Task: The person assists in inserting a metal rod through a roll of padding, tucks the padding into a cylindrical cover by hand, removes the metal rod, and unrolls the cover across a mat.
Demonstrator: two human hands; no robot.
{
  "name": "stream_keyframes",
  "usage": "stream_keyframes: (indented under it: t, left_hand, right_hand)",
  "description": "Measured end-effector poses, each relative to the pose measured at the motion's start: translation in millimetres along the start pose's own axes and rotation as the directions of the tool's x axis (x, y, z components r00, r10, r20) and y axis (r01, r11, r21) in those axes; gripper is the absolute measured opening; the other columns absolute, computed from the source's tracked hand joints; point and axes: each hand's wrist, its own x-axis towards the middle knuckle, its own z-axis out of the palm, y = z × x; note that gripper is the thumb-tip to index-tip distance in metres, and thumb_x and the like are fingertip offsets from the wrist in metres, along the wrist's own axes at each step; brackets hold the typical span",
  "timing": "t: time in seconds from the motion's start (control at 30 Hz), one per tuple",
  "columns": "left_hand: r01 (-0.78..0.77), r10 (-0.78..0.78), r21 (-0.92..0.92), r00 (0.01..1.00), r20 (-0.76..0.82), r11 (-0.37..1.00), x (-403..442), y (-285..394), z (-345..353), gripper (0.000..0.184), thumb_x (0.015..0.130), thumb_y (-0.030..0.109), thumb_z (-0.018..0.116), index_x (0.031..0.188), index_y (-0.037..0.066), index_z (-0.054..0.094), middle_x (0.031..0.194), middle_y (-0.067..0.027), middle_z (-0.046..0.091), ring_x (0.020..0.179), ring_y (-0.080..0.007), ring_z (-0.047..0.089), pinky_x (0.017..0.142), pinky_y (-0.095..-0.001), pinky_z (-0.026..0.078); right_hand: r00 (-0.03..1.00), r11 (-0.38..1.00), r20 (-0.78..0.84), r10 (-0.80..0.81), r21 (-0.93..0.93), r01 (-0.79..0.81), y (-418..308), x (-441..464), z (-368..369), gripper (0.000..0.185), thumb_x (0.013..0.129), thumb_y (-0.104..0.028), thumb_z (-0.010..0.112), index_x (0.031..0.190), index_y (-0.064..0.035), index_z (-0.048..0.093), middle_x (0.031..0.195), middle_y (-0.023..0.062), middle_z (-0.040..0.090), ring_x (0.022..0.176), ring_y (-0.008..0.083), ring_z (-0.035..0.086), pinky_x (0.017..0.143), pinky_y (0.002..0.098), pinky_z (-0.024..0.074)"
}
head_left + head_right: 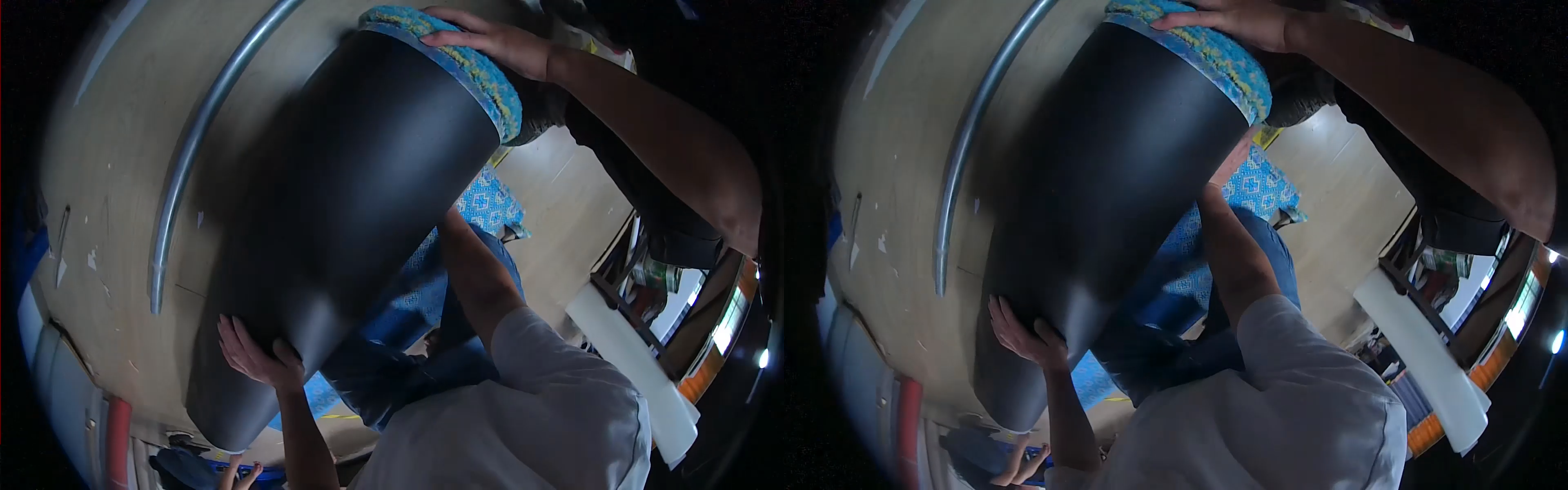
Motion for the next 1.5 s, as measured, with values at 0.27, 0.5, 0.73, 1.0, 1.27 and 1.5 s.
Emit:
stream_keyframes:
  t: [0.27, 0.5, 0.73, 1.0, 1.27, 1.5]
  left_hand:
    - [-0.005, 0.002, -0.022, 0.992, -0.124, 1.0, 1, 7, 0, 0.062, 0.098, 0.033, 0.054, 0.151, 0.003, 0.048, 0.158, -0.0179, 0.047, 0.147, -0.0347, 0.042, 0.121, -0.0535, 0.025]
    - [0.028, -0.018, 0.051, 0.982, -0.186, 0.998, -9, 8, 4, 0.056, 0.099, 0.025, 0.058, 0.152, 0.01, 0.048, 0.155, -0.0135, 0.05, 0.145, -0.0323, 0.044, 0.121, -0.0501, 0.029]
    - [0.057, -0.041, 0.059, 0.971, -0.234, 0.997, -11, 2, 11, 0.053, 0.101, 0.033, 0.059, 0.151, 0.015, 0.05, 0.153, -0.0108, 0.052, 0.143, -0.0297, 0.047, 0.121, -0.0509, 0.031]
    - [0.065, -0.054, 0.031, 0.963, -0.263, 0.997, -9, -4, 14, 0.052, 0.101, 0.036, 0.06, 0.149, 0.016, 0.052, 0.152, -0.0091, 0.053, 0.142, -0.0277, 0.048, 0.12, -0.0497, 0.033]
    - [0.056, -0.038, 0.071, 0.973, -0.226, 0.996, -10, 1, 11, 0.047, 0.105, 0.037, 0.056, 0.147, 0.015, 0.055, 0.149, -0.0107, 0.056, 0.138, -0.0295, 0.051, 0.119, -0.0483, 0.034]
    - [0.088, -0.072, 0.067, 0.974, -0.214, 0.994, -10, -1, 14, 0.049, 0.106, 0.039, 0.054, 0.148, 0.015, 0.054, 0.152, -0.0097, 0.054, 0.14, -0.0283, 0.05, 0.12, -0.0487, 0.033]
  right_hand:
    - [0.988, 0.975, -0.092, -0.128, -0.194, 0.108, 21, 15, 12, 0.087, 0.099, -0.039, 0.06, 0.16, 0.0041, 0.015, 0.163, 0.0281, 0.028, 0.147, 0.0462, 0.034, 0.121, 0.0487, 0.0287]
    - [0.792, 0.899, 0.489, -0.366, 0.407, 0.164, 75, 79, -219, 0.042, 0.097, -0.022, 0.067, 0.132, 0.0022, 0.062, 0.148, 0.0239, 0.052, 0.133, 0.0425, 0.054, 0.111, 0.0445, 0.0452]
    - [0.84, 0.844, -0.199, -0.505, 0.093, 0.529, 60, 121, -443, 0.053, 0.098, -0.019, 0.064, 0.145, -0.0001, 0.049, 0.153, 0.0227, 0.043, 0.141, 0.0403, 0.045, 0.117, 0.0478, 0.0371]
    - [0.53, 0.791, 0.683, -0.503, 0.116, 0.6, 64, 198, -433, 0.036, 0.1, -0.032, 0.069, 0.122, -0.0044, 0.073, 0.113, 0.0192, 0.075, 0.099, 0.0279, 0.073, 0.09, 0.0368, 0.0563]
    - [0.622, 0.516, 0.11, -0.776, -0.456, 0.725, 111, 415, -387, 0.022, 0.092, -0.03, 0.066, 0.088, -0.0114, 0.078, 0.083, 0.0175, 0.074, 0.076, 0.0402, 0.072, 0.068, 0.0504, 0.0555]
    - [0.948, 0.95, -0.066, -0.313, 0.003, 0.313, 136, 367, -381, 0.04, 0.103, -0.042, 0.056, 0.118, -0.0078, 0.069, 0.111, 0.0224, 0.073, 0.109, 0.0405, 0.069, 0.094, 0.0463, 0.0517]
